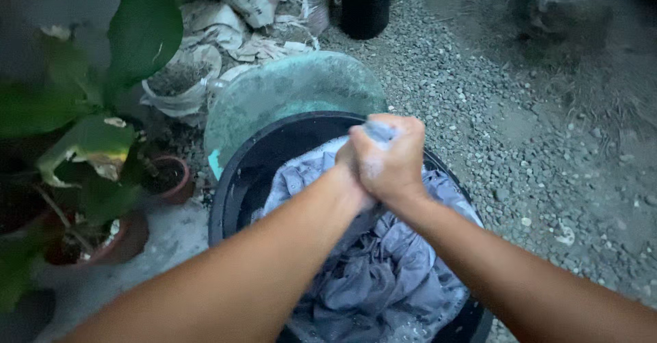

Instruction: The person hand-washes a grey garment in a black basin filled with soapy water by repeatedly scrubbing, wringing, and dunking the cloth.

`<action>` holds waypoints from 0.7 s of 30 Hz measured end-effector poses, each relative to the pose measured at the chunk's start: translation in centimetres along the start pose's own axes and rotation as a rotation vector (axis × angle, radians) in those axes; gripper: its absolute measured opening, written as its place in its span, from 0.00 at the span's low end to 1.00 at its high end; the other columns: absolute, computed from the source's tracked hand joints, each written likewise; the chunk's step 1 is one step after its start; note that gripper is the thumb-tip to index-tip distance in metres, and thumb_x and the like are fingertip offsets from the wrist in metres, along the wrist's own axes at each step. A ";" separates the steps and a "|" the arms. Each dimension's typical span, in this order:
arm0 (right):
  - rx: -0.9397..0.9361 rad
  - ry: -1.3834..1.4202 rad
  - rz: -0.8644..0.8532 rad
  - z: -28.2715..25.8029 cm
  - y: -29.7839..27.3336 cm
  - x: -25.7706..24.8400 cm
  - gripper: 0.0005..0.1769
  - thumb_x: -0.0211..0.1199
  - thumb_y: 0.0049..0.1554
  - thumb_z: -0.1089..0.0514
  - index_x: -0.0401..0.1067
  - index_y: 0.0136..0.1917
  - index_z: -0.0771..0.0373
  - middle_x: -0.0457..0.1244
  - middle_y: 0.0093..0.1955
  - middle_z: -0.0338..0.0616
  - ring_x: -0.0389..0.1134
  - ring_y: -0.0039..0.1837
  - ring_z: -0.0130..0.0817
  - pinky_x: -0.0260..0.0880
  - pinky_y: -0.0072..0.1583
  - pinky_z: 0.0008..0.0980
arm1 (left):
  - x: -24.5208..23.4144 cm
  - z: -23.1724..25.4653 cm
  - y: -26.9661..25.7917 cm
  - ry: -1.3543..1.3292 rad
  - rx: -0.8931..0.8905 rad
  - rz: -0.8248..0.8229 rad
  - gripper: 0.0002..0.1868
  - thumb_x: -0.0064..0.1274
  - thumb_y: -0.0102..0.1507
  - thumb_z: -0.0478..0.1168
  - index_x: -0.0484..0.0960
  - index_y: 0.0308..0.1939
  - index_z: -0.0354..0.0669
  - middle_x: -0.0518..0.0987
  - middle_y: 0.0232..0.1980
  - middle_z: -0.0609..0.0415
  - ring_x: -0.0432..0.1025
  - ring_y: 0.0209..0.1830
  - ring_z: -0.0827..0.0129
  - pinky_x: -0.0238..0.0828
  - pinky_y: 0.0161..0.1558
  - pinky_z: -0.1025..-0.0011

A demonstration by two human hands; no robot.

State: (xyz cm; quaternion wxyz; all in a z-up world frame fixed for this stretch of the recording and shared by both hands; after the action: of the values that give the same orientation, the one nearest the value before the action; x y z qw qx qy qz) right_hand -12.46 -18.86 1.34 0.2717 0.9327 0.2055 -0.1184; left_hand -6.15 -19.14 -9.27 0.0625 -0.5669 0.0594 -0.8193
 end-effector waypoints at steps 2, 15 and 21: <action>-0.071 -0.139 0.144 1.6 1.5 -1.5 0.13 0.73 0.48 0.56 0.75 0.38 0.68 0.67 0.37 0.49 0.67 0.40 0.37 0.69 0.46 0.37 | -0.1 -1.0 0.3 0.115 -0.026 0.299 0.12 0.42 0.67 0.49 0.78 0.42 0.48 0.79 0.42 0.52 0.75 0.41 0.62 0.72 0.46 0.58; -0.024 0.241 -0.023 0.4 -0.5 0.4 0.18 0.66 0.53 0.61 0.61 0.27 0.66 0.55 0.27 0.39 0.53 0.33 0.27 0.54 0.35 0.38 | -0.8 -0.9 -1.2 0.061 -0.049 0.183 0.11 0.45 0.65 0.46 0.79 0.42 0.45 0.81 0.41 0.51 0.76 0.40 0.62 0.73 0.46 0.59; 0.063 -0.121 0.132 2.9 1.2 -2.3 0.11 0.65 0.45 0.61 0.66 0.27 0.67 0.60 0.24 0.43 0.57 0.28 0.31 0.61 0.35 0.37 | -1.5 -3.6 -1.3 0.125 -0.079 0.452 0.11 0.47 0.64 0.44 0.80 0.42 0.44 0.82 0.41 0.51 0.77 0.40 0.62 0.75 0.46 0.60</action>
State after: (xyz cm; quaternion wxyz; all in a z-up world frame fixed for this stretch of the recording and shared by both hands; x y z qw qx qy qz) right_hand -14.30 -22.12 0.26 0.2615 0.9434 0.1231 -0.1629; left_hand -9.07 -17.46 -11.69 0.2184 -0.4895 0.2205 -0.8149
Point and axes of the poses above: each hand's wrist, its own y-axis towards the middle knuckle, its own x-axis out of the palm, z = x × y, the point moved 6 cm from there along y, towards the middle knuckle
